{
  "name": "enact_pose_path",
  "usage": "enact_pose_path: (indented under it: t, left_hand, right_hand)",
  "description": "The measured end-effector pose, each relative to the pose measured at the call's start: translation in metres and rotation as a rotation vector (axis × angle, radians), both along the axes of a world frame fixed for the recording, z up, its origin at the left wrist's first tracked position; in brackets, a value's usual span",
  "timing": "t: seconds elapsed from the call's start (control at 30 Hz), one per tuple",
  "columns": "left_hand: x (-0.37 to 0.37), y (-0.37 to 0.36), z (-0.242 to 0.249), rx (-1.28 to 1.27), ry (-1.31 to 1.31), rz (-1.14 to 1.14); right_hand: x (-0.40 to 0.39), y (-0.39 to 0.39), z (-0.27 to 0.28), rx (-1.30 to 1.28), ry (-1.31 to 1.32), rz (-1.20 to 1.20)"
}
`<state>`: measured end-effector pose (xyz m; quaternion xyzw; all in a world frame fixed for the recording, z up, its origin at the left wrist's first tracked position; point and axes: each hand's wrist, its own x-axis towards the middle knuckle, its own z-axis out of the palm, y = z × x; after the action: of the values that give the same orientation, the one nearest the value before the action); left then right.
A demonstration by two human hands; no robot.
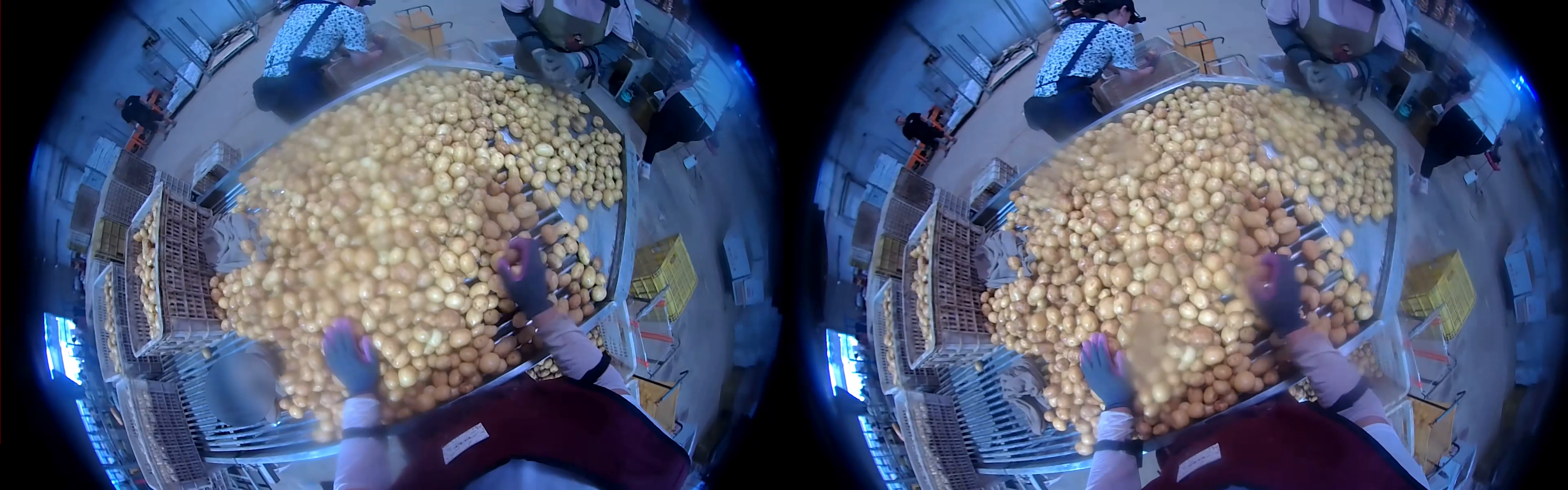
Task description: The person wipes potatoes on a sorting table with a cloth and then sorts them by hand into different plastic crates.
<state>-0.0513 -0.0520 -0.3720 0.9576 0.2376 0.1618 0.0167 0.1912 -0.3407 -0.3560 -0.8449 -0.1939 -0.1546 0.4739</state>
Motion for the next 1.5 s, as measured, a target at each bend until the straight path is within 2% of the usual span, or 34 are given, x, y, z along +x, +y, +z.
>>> enact_pose_path:
  t: [0.03, 0.07, 0.1, 0.17, 0.2, 0.3, 0.37, 0.5, 0.57, 0.67, 0.7, 0.8, 0.87, 1.0, 1.07, 1.1, 1.17, 1.2, 1.23, 1.33, 1.37, 1.47, 1.5]
  left_hand:
    - [0.0, 0.0, 0.0, -0.006, 0.01, 0.002]
    - [0.0, 0.001, 0.0, -0.01, 0.018, 0.004]
    - [0.0, 0.001, -0.001, -0.014, 0.024, 0.006]
    - [0.0, 0.001, -0.002, 0.002, 0.02, 0.011]
    - [-0.001, 0.0, -0.002, 0.008, 0.02, 0.014]
    - [-0.001, 0.001, -0.002, 0.014, 0.008, 0.003]
    - [-0.001, -0.001, 0.003, -0.016, -0.005, 0.006]
    - [0.004, -0.003, 0.014, -0.053, -0.033, 0.004]
    - [0.003, -0.004, 0.016, -0.051, -0.022, 0.007]
    - [0.006, -0.004, 0.017, -0.049, -0.016, 0.009]
    - [0.004, -0.003, 0.017, -0.046, -0.012, 0.008]
    - [0.001, -0.001, 0.006, -0.034, -0.048, 0.007]
    - [-0.001, -0.002, 0.007, -0.021, -0.033, 0.012]
    - [0.001, -0.001, 0.011, -0.039, -0.008, 0.021]
    - [0.001, -0.001, 0.007, -0.055, -0.03, 0.016]
    - [0.002, 0.0, 0.004, -0.052, -0.058, 0.009]
    - [0.0, 0.005, -0.002, -0.055, -0.077, -0.002]
    - [0.001, 0.007, -0.001, -0.059, -0.074, 0.005]
    - [0.0, 0.005, 0.0, -0.068, -0.068, 0.015]
    - [-0.002, 0.004, 0.002, -0.094, -0.074, 0.023]
    - [-0.001, 0.004, 0.003, -0.081, -0.102, 0.015]
    - [0.002, 0.0, 0.007, -0.033, -0.105, 0.013]
    - [0.002, 0.001, 0.008, -0.008, -0.094, 0.01]
  right_hand:
    - [0.001, 0.017, 0.009, -0.031, -0.018, 0.133]
    - [-0.002, 0.041, 0.004, 0.073, 0.107, 0.162]
    - [0.0, 0.06, 0.02, 0.0, 0.067, 0.26]
    - [0.016, 0.093, 0.0, -0.191, 0.054, 0.379]
    - [0.018, 0.105, 0.007, -0.411, 0.054, 0.388]
    - [0.044, 0.126, -0.024, -0.439, 0.342, 0.485]
    - [0.064, 0.119, -0.024, -0.496, 0.445, 0.583]
    - [0.099, 0.098, 0.023, -0.872, 0.382, 0.653]
    - [0.101, 0.103, 0.029, -0.843, 0.273, 0.562]
    - [0.088, 0.125, 0.005, -0.284, 0.09, 0.527]
    - [0.082, 0.138, -0.008, -0.406, 0.192, 0.444]
    - [0.089, 0.155, -0.009, -0.76, 0.216, 0.477]
    - [0.112, 0.16, -0.02, -0.65, 0.169, 0.467]
    - [0.145, 0.186, -0.005, -0.508, 0.145, 0.342]
    - [0.15, 0.197, -0.002, -0.556, 0.056, 0.37]
    - [0.16, 0.206, -0.034, -0.458, -0.156, 0.314]
    - [0.171, 0.217, -0.058, -0.447, -0.236, 0.156]
    - [0.17, 0.225, -0.051, -0.44, -0.272, 0.082]
    - [0.172, 0.229, -0.042, -0.565, -0.086, 0.141]
    - [0.188, 0.242, -0.049, -0.699, 0.035, 0.237]
    - [0.189, 0.242, -0.062, -0.642, -0.073, 0.185]
    - [0.176, 0.228, -0.02, -0.835, 0.064, 0.332]
    - [0.171, 0.219, -0.026, -0.794, 0.037, 0.384]
